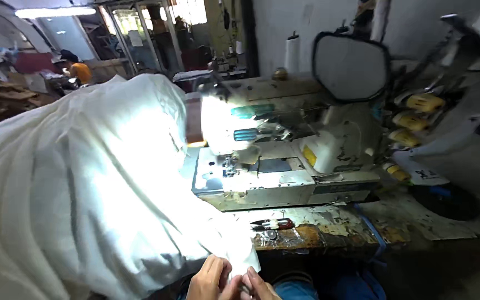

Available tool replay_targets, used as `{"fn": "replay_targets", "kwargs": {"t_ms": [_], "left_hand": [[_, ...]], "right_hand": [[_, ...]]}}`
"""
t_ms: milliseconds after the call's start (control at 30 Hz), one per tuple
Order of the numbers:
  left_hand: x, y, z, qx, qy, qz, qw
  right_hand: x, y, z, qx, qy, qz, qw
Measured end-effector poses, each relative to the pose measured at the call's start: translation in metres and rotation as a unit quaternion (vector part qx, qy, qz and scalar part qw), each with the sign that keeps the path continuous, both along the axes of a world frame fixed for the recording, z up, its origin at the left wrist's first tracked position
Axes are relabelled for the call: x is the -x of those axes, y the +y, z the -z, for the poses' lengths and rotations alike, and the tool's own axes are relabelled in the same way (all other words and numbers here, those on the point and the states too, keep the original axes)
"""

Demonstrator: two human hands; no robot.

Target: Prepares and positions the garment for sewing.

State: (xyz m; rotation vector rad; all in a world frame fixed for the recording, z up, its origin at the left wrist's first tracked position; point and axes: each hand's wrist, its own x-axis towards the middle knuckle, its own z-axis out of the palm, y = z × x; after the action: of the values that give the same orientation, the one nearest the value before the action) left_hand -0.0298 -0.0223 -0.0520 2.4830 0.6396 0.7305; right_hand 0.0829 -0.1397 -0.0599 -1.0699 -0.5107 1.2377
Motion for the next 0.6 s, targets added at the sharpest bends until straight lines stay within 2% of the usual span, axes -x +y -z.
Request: {"fn": "replay_targets", "kwargs": {"t_ms": [67,100,133,200,267,367,467,600], "left_hand": [[0.008,0.012,0.012,0.007,-0.054,-0.010,0.998],[0.012,0.017,0.014,0.053,-0.083,-0.009,0.995],[0.018,0.020,0.011,0.138,-0.103,-0.002,0.985],[0.031,0.020,-0.001,0.326,-0.110,0.008,0.939],[0.037,0.022,-0.010,0.416,-0.098,0.018,0.904],[0.042,0.023,-0.012,0.462,-0.114,0.064,0.877],[0.044,0.021,-0.006,0.460,-0.179,0.124,0.861],[0.039,0.017,-0.001,0.384,-0.173,0.076,0.904]], "right_hand": [[0.004,0.006,0.003,0.010,-0.070,-0.016,0.997],[0.005,0.009,0.005,0.011,-0.115,-0.013,0.993],[0.007,0.011,0.008,0.000,-0.160,0.003,0.987],[0.011,0.011,0.016,-0.036,-0.254,0.071,0.964],[0.014,0.012,0.021,-0.077,-0.324,0.144,0.932],[0.020,0.018,0.015,-0.117,-0.316,0.172,0.926],[0.027,0.021,0.012,-0.106,-0.301,0.168,0.933],[0.029,0.023,0.010,-0.113,-0.297,0.177,0.931]]}}
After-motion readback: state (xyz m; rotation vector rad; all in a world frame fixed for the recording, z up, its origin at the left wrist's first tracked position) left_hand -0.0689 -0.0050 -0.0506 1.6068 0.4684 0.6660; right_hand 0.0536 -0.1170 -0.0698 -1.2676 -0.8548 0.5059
